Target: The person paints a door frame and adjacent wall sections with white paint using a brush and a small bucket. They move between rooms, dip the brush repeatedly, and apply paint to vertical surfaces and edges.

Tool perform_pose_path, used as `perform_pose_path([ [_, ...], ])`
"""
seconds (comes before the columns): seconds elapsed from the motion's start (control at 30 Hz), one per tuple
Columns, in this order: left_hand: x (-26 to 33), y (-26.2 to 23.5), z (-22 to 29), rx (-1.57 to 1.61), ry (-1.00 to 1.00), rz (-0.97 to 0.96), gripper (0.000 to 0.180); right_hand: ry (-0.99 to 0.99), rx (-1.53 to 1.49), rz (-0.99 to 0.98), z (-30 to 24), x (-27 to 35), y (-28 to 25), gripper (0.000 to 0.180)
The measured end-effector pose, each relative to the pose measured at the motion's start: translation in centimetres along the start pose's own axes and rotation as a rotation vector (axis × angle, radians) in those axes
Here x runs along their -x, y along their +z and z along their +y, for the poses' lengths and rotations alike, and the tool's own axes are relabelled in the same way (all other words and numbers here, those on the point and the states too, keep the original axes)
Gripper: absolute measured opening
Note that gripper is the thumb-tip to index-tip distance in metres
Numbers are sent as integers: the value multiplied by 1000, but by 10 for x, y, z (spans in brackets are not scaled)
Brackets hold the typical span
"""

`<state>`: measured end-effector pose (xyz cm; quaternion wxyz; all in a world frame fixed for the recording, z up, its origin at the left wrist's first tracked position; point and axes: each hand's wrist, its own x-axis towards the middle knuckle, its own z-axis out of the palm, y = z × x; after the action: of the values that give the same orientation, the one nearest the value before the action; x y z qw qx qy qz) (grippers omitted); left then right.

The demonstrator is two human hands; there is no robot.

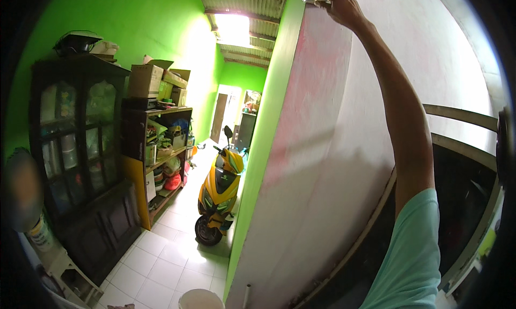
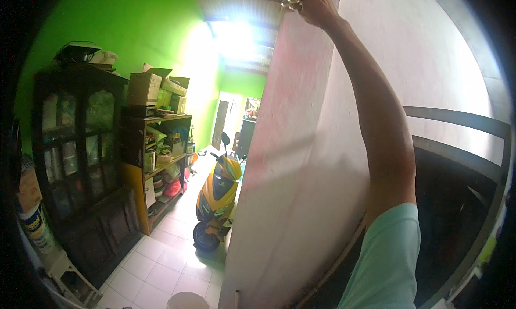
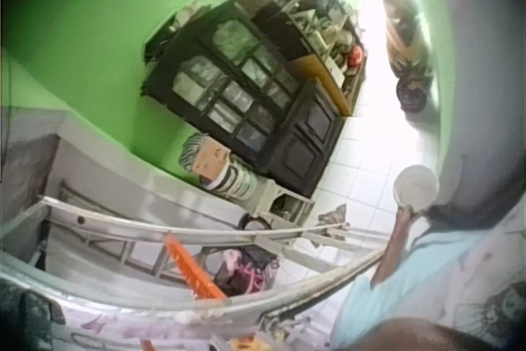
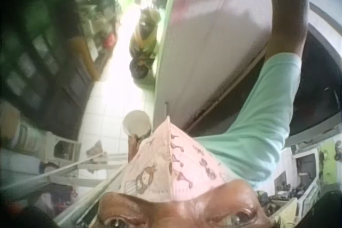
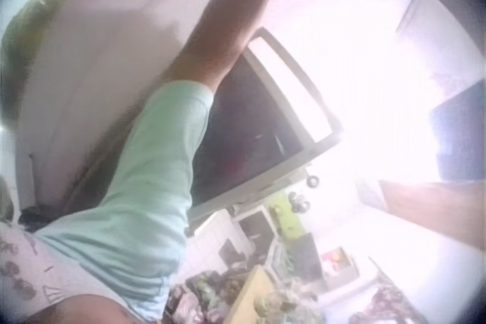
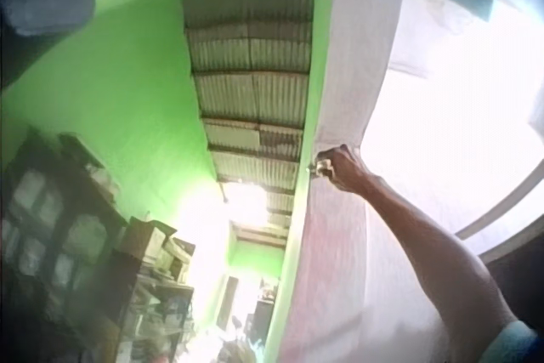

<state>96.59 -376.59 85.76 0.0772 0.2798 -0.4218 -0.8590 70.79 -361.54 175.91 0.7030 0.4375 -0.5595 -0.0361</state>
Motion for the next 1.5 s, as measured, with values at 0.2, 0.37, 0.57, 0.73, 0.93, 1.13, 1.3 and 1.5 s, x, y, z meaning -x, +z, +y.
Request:
perform_pose_path([
  [0.2,9,0,1,7,-24,21,52,-39,-100,-157,-72,89,-9,25],
  [0.37,19,2,12,0,-27,46,52,-152,-244,-288,-128,131,-33,11],
  [0.57,30,13,19,6,-36,51,51,-46,-183,-331,-46,71,-13,14],
  [0.73,-8,-26,-51,149,123,-26,48,381,153,-289,-15,-26,-13,14],
  [0.93,-6,-22,-51,139,61,-38,47,-184,76,8,-11,32,12,25],
  [1.13,1,-16,-37,109,10,-8,46,-268,-72,-123,-120,135,-2,23],
  [1.3,8,-14,-31,82,-36,14,46,-136,-305,-529,-193,187,-35,19],
  [1.5,23,-14,-25,81,-108,77,47,-3,-608,-454,-107,163,-34,16],
])
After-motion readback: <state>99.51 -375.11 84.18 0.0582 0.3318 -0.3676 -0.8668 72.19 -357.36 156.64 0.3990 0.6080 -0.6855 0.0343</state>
